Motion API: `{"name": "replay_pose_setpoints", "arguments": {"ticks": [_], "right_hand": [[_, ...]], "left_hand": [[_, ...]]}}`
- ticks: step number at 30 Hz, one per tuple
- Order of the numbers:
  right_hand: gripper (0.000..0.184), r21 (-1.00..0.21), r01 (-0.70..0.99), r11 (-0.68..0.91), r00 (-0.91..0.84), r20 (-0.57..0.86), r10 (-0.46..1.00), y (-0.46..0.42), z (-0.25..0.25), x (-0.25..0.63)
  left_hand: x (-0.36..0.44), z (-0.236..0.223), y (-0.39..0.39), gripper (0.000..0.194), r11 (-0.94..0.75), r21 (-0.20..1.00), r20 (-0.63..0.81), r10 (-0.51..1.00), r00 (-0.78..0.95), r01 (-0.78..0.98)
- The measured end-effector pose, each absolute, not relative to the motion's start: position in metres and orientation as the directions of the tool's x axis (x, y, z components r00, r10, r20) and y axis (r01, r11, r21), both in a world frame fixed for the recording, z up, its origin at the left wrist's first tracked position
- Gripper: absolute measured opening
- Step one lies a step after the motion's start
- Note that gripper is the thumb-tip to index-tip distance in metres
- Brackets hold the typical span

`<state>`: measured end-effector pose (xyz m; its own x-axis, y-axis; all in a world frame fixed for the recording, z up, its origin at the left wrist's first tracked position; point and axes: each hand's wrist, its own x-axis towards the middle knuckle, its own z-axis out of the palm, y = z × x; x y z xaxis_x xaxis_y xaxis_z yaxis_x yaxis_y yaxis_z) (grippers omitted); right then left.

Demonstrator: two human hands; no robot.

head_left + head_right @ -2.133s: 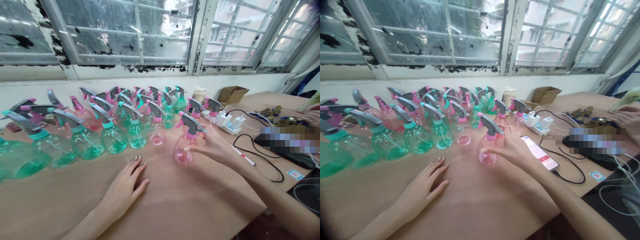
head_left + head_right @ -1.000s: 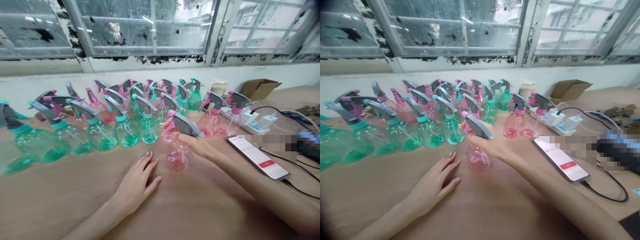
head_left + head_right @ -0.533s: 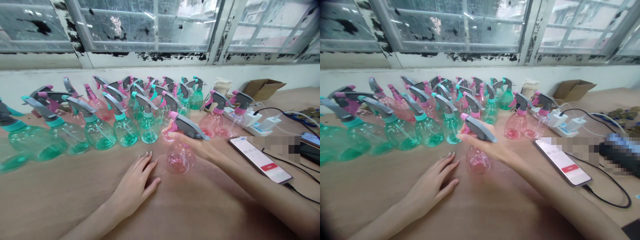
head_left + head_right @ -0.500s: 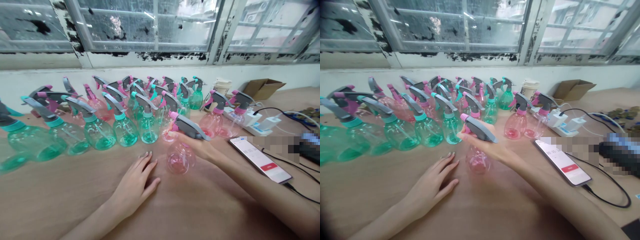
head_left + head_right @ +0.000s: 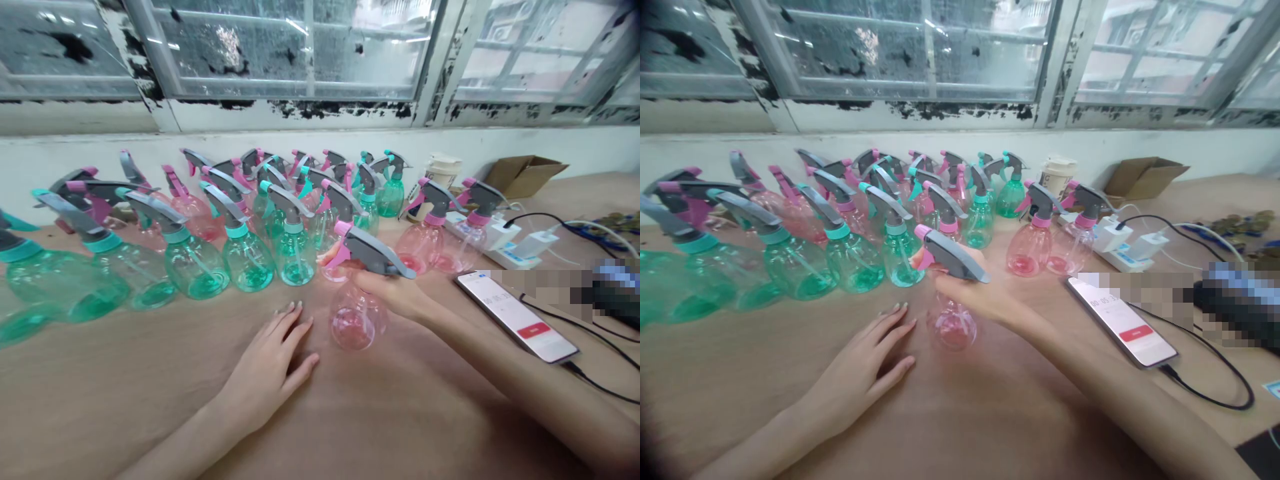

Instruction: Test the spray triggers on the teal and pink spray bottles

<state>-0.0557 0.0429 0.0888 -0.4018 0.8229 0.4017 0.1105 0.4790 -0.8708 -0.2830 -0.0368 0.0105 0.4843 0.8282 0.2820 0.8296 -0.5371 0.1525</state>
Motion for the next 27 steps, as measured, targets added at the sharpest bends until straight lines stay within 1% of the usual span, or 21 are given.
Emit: {"name": "replay_pose_setpoints", "arguments": {"ticks": [2, 4, 6, 9, 11, 15, 19, 22, 27], "right_hand": [[0.029, -0.858, 0.095, 0.505, -0.425, 0.424, 0.800, 0.0427, 0.0878, -0.0563], [0.036, -0.854, 0.101, 0.510, -0.428, 0.426, 0.797, 0.0419, 0.0878, -0.0574], [0.034, -0.862, 0.098, 0.498, -0.417, 0.419, 0.807, 0.0405, 0.0890, -0.0584], [0.022, -0.890, 0.047, 0.454, -0.425, 0.393, 0.815, 0.0379, 0.0912, -0.0595], [0.022, -0.900, 0.029, 0.435, -0.425, 0.383, 0.820, 0.0368, 0.0915, -0.0598], [0.016, -0.879, 0.048, 0.475, -0.391, 0.421, 0.819, 0.0377, 0.0888, -0.0593], [0.022, -0.846, 0.075, 0.528, -0.366, 0.469, 0.804, 0.0389, 0.0863, -0.0582], [0.026, -0.851, 0.095, 0.516, -0.335, 0.461, 0.822, 0.0387, 0.0849, -0.0577], [0.028, -0.850, 0.106, 0.517, -0.310, 0.465, 0.829, 0.0388, 0.0826, -0.0563]], "left_hand": [[-0.2826, 0.0110, -0.0368, 0.047, -0.539, 0.142, 0.280, 0.827, 0.488, 0.831], [-0.2822, 0.0114, -0.0369, 0.047, -0.539, 0.135, 0.277, 0.827, 0.490, 0.832], [-0.2819, 0.0118, -0.0369, 0.047, -0.537, 0.131, 0.272, 0.828, 0.491, 0.833], [-0.2817, 0.0120, -0.0371, 0.046, -0.534, 0.122, 0.266, 0.830, 0.490, 0.837], [-0.2817, 0.0120, -0.0374, 0.046, -0.533, 0.125, 0.263, 0.831, 0.491, 0.837], [-0.2817, 0.0120, -0.0381, 0.046, -0.526, 0.139, 0.270, 0.835, 0.480, 0.839], [-0.2815, 0.0121, -0.0381, 0.046, -0.526, 0.135, 0.259, 0.837, 0.483, 0.840], [-0.2812, 0.0122, -0.0377, 0.046, -0.527, 0.132, 0.250, 0.838, 0.486, 0.840], [-0.2812, 0.0121, -0.0376, 0.047, -0.526, 0.146, 0.258, 0.838, 0.482, 0.838]]}}
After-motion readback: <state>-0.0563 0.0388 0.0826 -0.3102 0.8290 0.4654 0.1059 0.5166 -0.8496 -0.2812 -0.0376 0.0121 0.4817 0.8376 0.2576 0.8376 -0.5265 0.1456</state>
